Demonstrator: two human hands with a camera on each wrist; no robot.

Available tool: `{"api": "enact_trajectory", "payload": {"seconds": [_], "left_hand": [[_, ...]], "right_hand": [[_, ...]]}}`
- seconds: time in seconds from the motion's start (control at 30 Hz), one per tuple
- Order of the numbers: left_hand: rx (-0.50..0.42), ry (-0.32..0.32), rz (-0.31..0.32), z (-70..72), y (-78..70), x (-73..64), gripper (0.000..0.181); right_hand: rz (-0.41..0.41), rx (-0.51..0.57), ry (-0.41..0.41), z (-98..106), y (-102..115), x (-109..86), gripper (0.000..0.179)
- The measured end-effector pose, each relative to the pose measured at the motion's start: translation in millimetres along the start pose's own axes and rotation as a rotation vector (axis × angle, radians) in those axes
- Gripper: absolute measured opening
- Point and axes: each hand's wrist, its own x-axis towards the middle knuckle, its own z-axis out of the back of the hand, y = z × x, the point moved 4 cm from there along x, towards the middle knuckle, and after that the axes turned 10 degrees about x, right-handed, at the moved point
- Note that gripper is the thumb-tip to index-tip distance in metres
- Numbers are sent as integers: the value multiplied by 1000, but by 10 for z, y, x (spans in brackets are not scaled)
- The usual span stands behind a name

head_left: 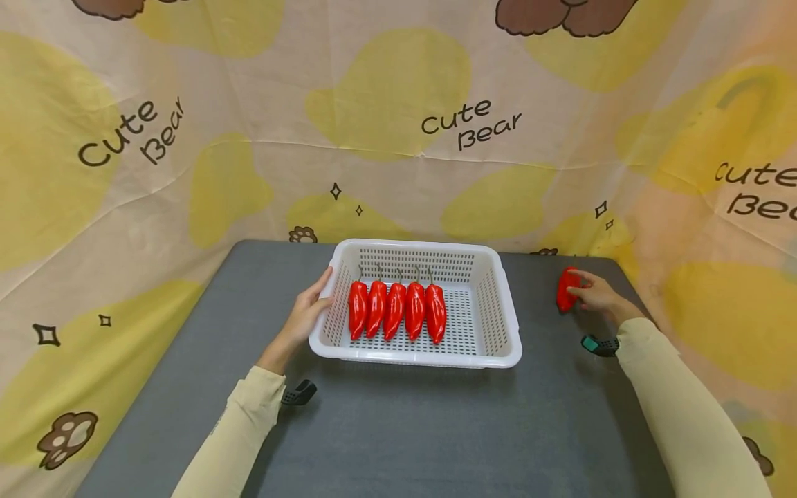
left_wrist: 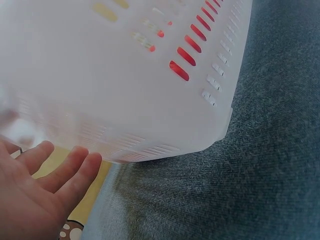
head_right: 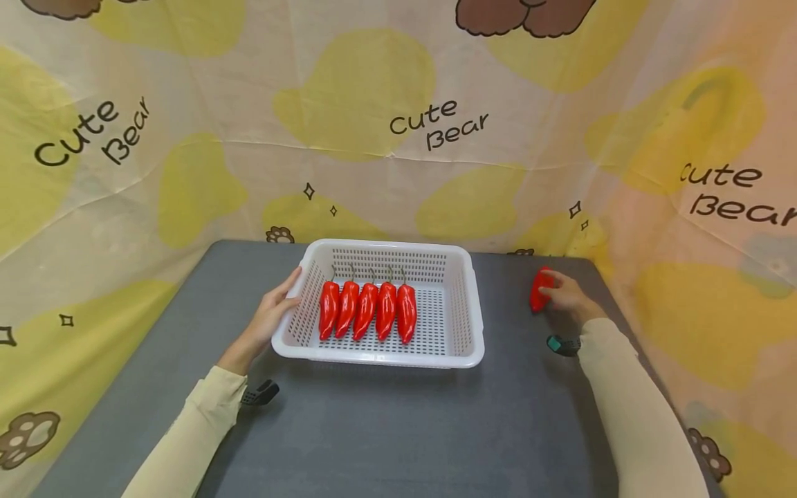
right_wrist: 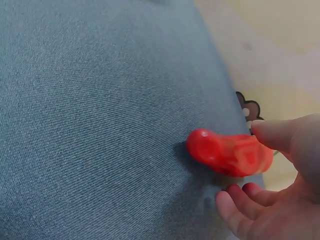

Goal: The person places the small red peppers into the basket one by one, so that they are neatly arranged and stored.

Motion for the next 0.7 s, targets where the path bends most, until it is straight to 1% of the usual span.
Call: {"api": "enact_trajectory", "payload": {"seconds": [0.17,0.33,0.5,0.6,0.7], "left_hand": [[-5,-3,-4,-2,-6,0,63],[-4,-3,-5,8,-14,-10,63],[1,-11,-3,14,-11,-3,63],[11,-5,-8,10,-8,9,62],[21,-12,-15,20,-13,12,62]], "right_hand": [[-14,-32,-2,-10,-44,43,66],[7,-58,7,-52,-34,68,69],[43,-79,-20,-69,-17,58,68],[49,-92,-30,-65,-17,37,67],[50,-95,-20,-55,-8,31,67]]}}
